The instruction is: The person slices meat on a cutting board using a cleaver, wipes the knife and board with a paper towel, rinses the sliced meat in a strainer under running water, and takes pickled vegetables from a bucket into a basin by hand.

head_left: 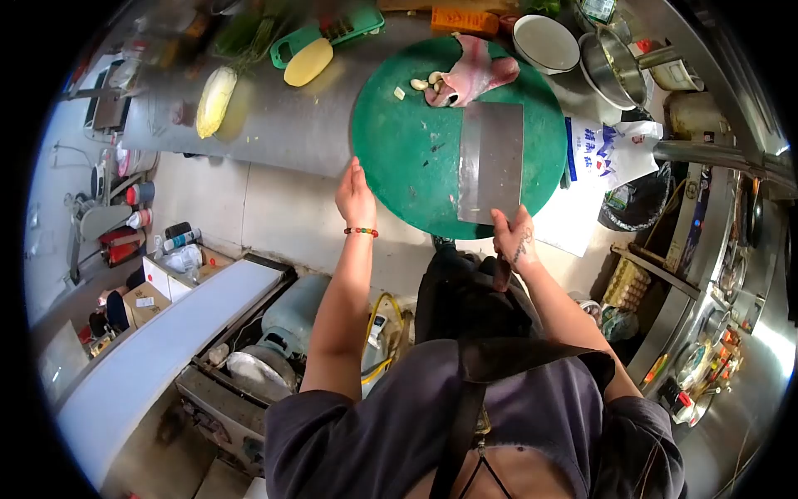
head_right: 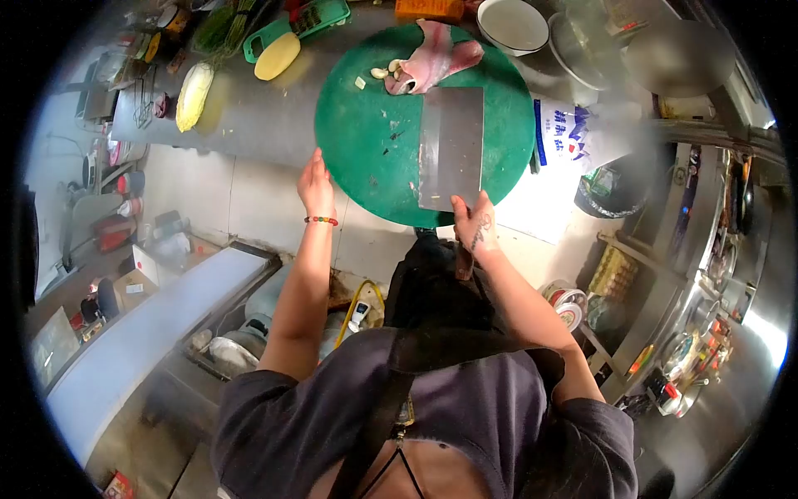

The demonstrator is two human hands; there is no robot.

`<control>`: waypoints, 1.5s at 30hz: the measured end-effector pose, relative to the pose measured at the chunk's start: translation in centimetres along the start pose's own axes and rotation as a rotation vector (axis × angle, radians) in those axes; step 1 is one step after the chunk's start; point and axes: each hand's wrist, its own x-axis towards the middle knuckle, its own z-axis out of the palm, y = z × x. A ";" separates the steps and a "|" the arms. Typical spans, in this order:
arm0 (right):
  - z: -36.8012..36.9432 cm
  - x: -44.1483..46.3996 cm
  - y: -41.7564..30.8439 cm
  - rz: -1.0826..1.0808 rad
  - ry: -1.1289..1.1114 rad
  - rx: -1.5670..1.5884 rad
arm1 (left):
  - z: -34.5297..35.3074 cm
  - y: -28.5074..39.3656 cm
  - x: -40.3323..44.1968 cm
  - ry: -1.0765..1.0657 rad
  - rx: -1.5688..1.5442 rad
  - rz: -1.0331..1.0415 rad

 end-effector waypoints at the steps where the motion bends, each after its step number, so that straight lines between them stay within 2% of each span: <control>1: 0.5 0.0 0.4 0.003 -0.002 0.000 | 0.0 -0.4 0.0 0.008 -0.004 0.030; 3: 1.4 0.0 0.8 -0.022 -0.032 -0.088 | 0.3 -1.1 -0.1 0.017 -0.010 0.059; 4: 1.9 0.0 0.9 -0.219 0.014 -0.221 | 0.7 -1.3 -0.3 0.032 -0.054 0.083; 5: 2.5 -0.2 1.0 -0.218 0.013 -0.222 | 0.9 -1.6 -0.5 0.049 -0.097 0.107; 7: 3.8 -1.0 -1.1 -0.155 -0.047 -0.275 | 1.2 -0.9 -1.6 0.021 -0.191 0.078; 8: 3.9 -1.5 -2.8 0.059 -0.134 -0.243 | 1.3 -1.1 -1.6 -0.003 -0.203 0.120; 9: 4.3 -1.5 -2.3 0.059 -0.143 -0.241 | 1.4 -1.4 -1.6 -0.028 -0.212 0.161; 11: 4.9 -1.1 -1.2 -0.169 -0.089 -0.386 | 2.4 -1.6 -2.2 0.018 -0.182 0.220; 15: 5.3 -1.5 -2.2 -0.139 -0.142 -0.303 | 3.7 -1.0 -3.0 0.014 -0.066 0.246; 17: 5.7 -1.3 -1.8 -0.258 -0.147 -0.423 | 4.1 -0.2 -3.4 0.047 -0.012 0.210; 19: 6.1 -1.2 -1.6 -0.285 -0.162 -0.387 | 4.0 0.3 -3.6 0.040 0.007 0.211; 21: 7.1 -1.0 -0.6 -0.211 -0.300 -0.280 | 3.8 0.9 -3.6 0.004 -0.162 0.106; 22: 7.6 -1.0 -0.2 -0.450 -0.237 -0.396 | 3.3 1.1 -3.6 -0.013 -0.069 0.124; 23: 7.8 -1.1 0.2 -0.452 -0.234 -0.374 | 2.3 1.4 -3.6 -0.014 -0.052 0.138; 25: 6.4 -1.7 -1.7 0.090 -0.632 -0.021 | 0.9 2.4 -5.4 0.087 0.434 0.217; 27: 5.1 -2.5 -1.4 0.131 -0.801 0.334 | 0.7 7.4 -10.8 0.125 0.472 0.452; 29: 0.9 -3.4 -1.4 0.263 -0.838 0.498 | 2.2 11.6 -16.8 -0.035 0.312 0.551; 30: -1.9 -3.8 -1.4 0.291 -0.891 0.577 | 3.5 13.2 -19.0 -0.041 0.316 0.558; 32: -9.0 -4.7 -0.8 0.303 -0.937 0.696 | 7.1 15.6 -23.4 -0.298 0.001 0.810; 34: -17.1 -6.3 0.0 0.203 -0.866 0.781 | 11.4 17.7 -27.3 -0.452 -0.159 0.821; 36: -25.7 -7.3 1.9 0.103 -0.668 0.789 | 15.8 17.7 -29.4 -0.592 -0.239 0.886; 39: -36.0 -6.9 3.3 -0.054 -0.195 0.777 | 23.3 16.7 -32.0 -0.712 -0.221 0.928; 40: -38.7 -4.8 5.4 -0.060 -0.098 0.707 | 26.1 15.8 -32.3 -0.772 -0.203 0.958; 41: -41.0 -2.3 8.3 -0.060 0.041 0.471 | 28.5 14.6 -32.9 -0.842 -0.169 0.885; 42: -43.8 1.5 12.7 -0.068 0.200 0.057 | 30.9 13.3 -33.6 -0.906 -0.131 0.810; 43: -46.9 3.6 13.8 0.068 0.331 -0.208 | 33.6 11.4 -35.0 -0.987 -0.098 0.643; 45: -49.3 4.5 13.9 0.428 0.333 0.012 | 38.1 7.6 -35.3 -0.998 0.158 0.819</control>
